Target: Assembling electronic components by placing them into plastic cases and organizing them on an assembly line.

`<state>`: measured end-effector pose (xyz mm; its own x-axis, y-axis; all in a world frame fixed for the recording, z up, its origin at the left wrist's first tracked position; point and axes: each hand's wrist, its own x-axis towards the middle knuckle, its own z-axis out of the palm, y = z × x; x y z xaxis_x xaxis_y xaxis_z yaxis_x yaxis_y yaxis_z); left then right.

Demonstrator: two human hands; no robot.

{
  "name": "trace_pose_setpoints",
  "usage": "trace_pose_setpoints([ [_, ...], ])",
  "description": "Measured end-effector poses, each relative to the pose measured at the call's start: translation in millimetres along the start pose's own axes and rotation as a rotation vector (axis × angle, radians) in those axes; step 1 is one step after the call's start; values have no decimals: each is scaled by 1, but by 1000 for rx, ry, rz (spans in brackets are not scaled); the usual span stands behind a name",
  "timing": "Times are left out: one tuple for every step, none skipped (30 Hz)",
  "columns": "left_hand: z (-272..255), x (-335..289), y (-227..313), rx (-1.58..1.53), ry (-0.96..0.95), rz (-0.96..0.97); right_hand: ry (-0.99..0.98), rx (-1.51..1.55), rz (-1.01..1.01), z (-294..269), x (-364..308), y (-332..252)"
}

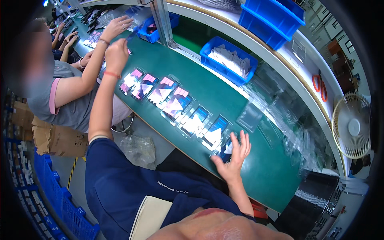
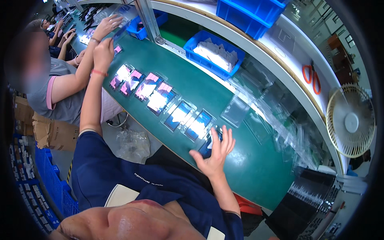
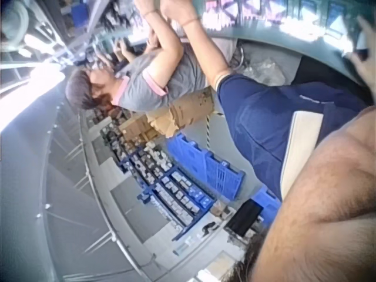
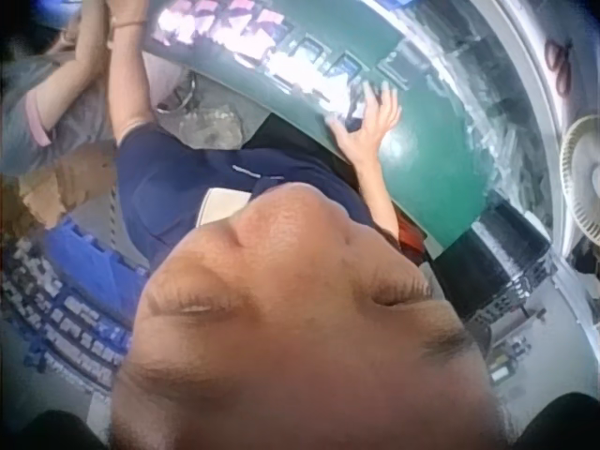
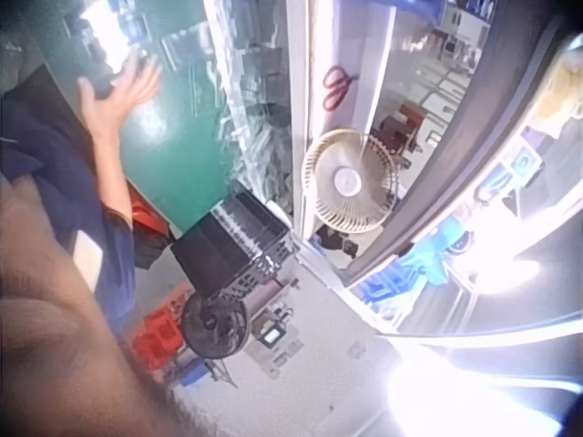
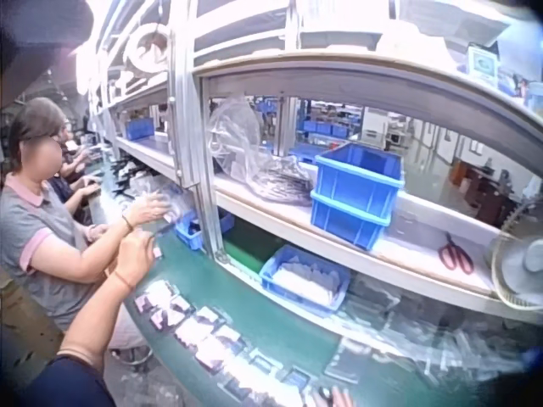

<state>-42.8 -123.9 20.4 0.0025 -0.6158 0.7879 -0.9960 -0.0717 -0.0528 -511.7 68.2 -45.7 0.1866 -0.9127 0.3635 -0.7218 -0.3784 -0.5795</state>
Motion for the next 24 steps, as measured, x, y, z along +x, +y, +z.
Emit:
trace_pose_setpoints([
  [-19,-19,17,-57,34,46,9,202,5,2,6,6],
  [-40,-36,43,-124,68,94,23,396,17,4,11,7],
  [-54,-50,71,-195,116,148,-37,724,128,2,20,-2],
  [-65,-64,102,-268,162,205,-87,1057,239,3,28,-11],
  [-79,-79,134,-315,106,201,-142,1251,315,4,38,-18],
  [-91,-95,161,-349,49,196,-204,1454,382,8,47,-23],
  [-99,-107,183,-418,22,238,-184,1449,396,13,52,-28],
  [-105,-116,202,-488,-2,280,-138,1549,452,19,57,-34],
  [-107,-124,219,-554,11,298,-91,1650,503,24,61,-36],
  [-110,-130,234,-621,26,315,8,1709,494,34,62,-30],
  [-119,-133,246,-657,-17,328,126,1666,473,38,60,-25],
  [-120,-141,253,-694,-42,327,234,1624,449,40,59,-23],
  [-123,-145,254,-749,-105,347,255,1611,447,36,56,-19],
  [-126,-149,256,-802,-168,366,276,1599,446,30,53,-14],
  [-133,-146,258,-963,-258,291,258,1541,461,24,50,-8],
  [-140,-144,261,-1121,-351,211,267,1539,465,17,45,-5],
  [-138,-153,260,-1458,-601,-25,211,1462,440,9,42,-2],
  [-134,-159,257,-1455,-606,-24,149,1389,413,4,39,-3],
  [-130,-161,254,-1797,-882,-266,101,1354,380,3,36,-2],
  [-128,-164,252,-2114,-1161,-542,99,1359,384,2,33,-2],
  [-130,-165,270,-2216,-1146,-780,-16,1304,414,1,32,-2],
  [-128,-166,271,-2333,-1309,-904,-133,1247,441,0,31,-4],
  [-129,-170,273,-2302,-1314,-995,-167,1250,432,2,29,-10],
  [-129,-172,275,-2270,-1317,-1082,-170,1232,443,2,29,-12],
])
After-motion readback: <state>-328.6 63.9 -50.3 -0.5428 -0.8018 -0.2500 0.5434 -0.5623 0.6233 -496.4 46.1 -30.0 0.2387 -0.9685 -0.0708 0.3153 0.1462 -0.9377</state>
